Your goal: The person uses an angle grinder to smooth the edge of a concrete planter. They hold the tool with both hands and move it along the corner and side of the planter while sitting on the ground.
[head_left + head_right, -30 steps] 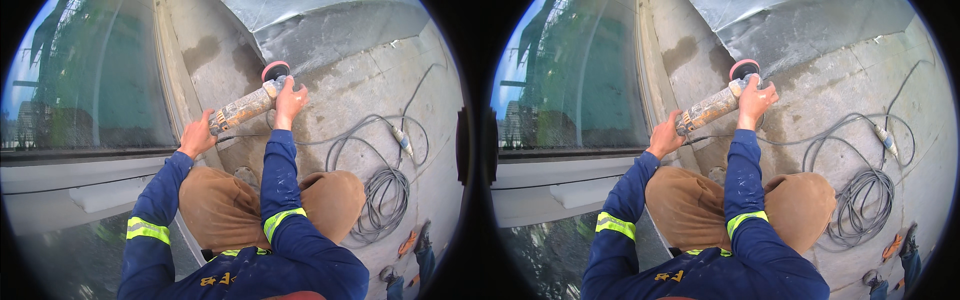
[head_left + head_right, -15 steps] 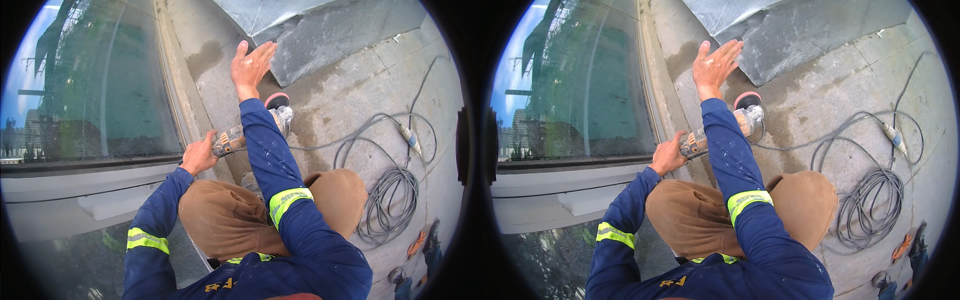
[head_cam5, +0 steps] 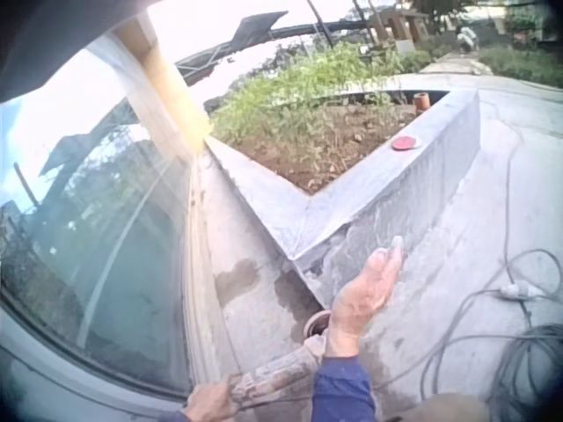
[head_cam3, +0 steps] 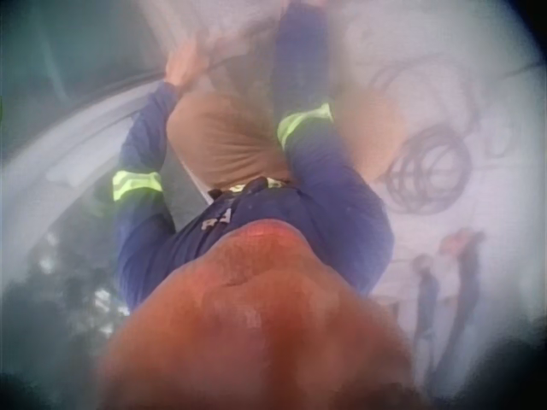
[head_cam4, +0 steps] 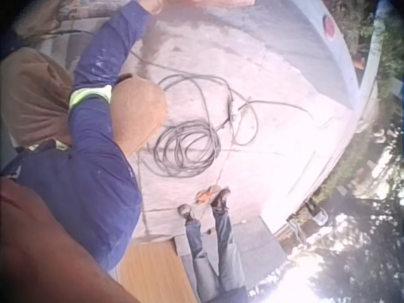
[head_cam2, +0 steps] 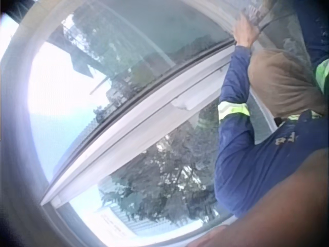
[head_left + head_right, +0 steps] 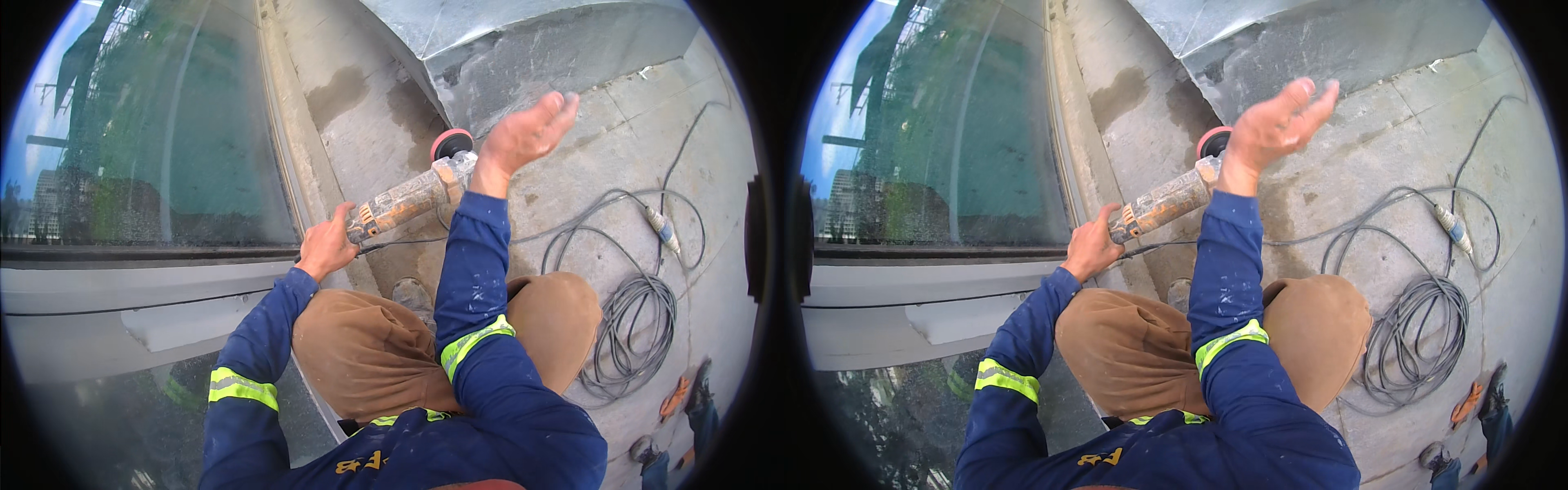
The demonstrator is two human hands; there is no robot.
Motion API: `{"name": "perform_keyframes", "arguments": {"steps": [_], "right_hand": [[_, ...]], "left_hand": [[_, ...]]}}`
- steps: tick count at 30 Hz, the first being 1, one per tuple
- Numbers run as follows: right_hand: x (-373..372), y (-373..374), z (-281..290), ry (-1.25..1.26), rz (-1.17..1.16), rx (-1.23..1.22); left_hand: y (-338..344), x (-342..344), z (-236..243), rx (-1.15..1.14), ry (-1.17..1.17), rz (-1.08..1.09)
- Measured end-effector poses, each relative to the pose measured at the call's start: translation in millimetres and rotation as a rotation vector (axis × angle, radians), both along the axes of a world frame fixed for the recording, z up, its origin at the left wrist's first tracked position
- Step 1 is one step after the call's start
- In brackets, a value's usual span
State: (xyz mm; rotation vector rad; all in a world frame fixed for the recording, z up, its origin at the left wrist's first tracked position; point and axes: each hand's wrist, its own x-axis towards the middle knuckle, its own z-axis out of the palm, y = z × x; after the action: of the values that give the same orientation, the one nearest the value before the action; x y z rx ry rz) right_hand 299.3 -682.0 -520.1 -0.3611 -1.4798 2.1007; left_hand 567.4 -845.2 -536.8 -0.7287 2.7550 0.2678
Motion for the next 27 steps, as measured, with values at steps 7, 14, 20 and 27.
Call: {"name": "perform_keyframes", "arguments": {"steps": [7, 14, 20, 27], "right_hand": [[65, -16, -92, -0.462, 0.041, 0.122], [79, -29, -82, -0.377, 0.271, -0.469], [89, -57, -79, -0.311, 0.387, -0.517], [69, -59, -66, -0.356, 0.462, -0.668]], "left_hand": [[9, -23, -9, 0.024, 0.159, -0.082], [15, -32, -2, -0.005, 0.240, -0.049], [11, -26, 2, -0.105, 0.258, -0.056], [0, -24, 5, -0.143, 0.280, -0.023]]}}
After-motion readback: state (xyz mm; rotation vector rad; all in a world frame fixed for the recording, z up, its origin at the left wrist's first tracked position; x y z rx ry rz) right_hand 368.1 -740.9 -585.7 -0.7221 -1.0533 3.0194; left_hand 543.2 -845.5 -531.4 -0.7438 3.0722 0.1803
